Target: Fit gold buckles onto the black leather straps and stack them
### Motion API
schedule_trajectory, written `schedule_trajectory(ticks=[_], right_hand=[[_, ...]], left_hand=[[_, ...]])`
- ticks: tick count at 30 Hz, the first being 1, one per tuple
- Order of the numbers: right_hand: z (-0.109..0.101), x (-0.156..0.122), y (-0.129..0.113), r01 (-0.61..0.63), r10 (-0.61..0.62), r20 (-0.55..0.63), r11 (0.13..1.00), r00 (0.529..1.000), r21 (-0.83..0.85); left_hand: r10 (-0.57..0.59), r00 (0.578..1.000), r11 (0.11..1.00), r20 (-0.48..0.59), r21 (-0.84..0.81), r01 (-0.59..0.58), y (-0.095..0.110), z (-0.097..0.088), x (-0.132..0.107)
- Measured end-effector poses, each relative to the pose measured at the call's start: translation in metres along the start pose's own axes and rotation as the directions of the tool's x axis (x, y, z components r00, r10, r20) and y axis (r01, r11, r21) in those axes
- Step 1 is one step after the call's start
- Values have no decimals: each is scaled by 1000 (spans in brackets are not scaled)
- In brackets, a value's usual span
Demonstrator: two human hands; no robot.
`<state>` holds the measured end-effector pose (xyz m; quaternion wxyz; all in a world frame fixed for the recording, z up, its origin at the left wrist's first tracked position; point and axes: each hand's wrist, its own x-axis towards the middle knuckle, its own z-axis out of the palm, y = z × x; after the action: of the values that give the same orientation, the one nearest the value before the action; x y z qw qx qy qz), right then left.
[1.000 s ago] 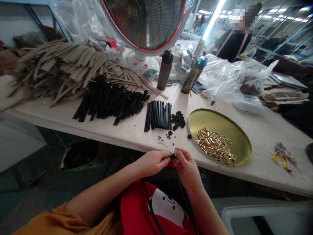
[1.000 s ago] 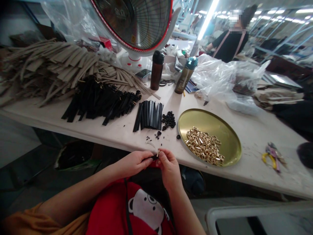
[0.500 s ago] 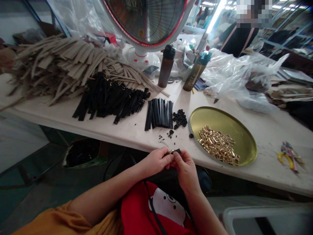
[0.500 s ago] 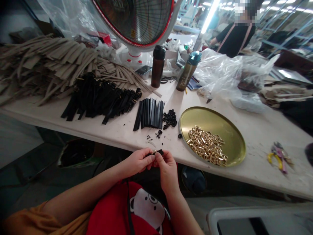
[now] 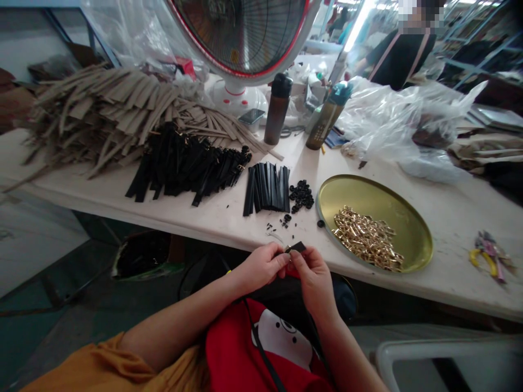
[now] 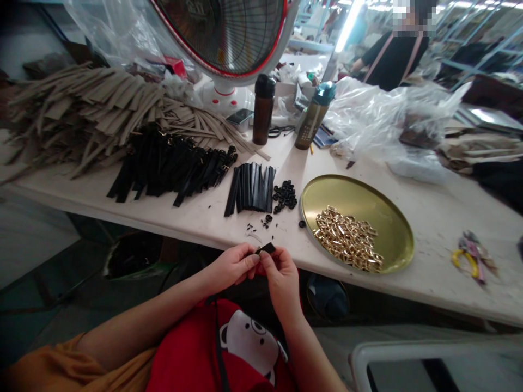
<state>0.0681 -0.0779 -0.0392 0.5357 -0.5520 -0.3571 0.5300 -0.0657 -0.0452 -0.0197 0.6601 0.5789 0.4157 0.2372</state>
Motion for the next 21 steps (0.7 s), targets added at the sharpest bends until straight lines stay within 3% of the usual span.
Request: schedule_trajectory(ticks=[3, 9, 13, 15, 17, 19, 21], right_hand=[[1, -4, 1, -33, 31, 80, 999, 996, 22], [2, -4, 4, -105, 104, 17, 976, 994, 190], [7, -3, 3, -194, 176, 85, 928, 981, 319], [8, -5, 1, -126, 125, 20, 966, 992, 226], [6, -9, -1, 57, -59, -84, 998, 995, -16], [3, -11, -2, 232, -266, -103, 937, 958, -259], [-1, -11, -1, 278, -319, -75, 900, 945, -335]], left_hand=[[9, 1000, 1000, -14, -11, -10, -1, 0, -1], [-46, 997, 996, 62, -75, 50, 3, -3, -4], [-80, 994, 986, 81, -143, 91, 4, -3, -3], [-90, 994, 986, 59, -132, 97, 3, -2, -3], [-87, 996, 992, 15, -86, 88, 1, 0, -3], [-72, 997, 997, -35, -12, 71, 0, 2, -3], [-56, 996, 996, -65, 60, 59, -1, 3, -3]])
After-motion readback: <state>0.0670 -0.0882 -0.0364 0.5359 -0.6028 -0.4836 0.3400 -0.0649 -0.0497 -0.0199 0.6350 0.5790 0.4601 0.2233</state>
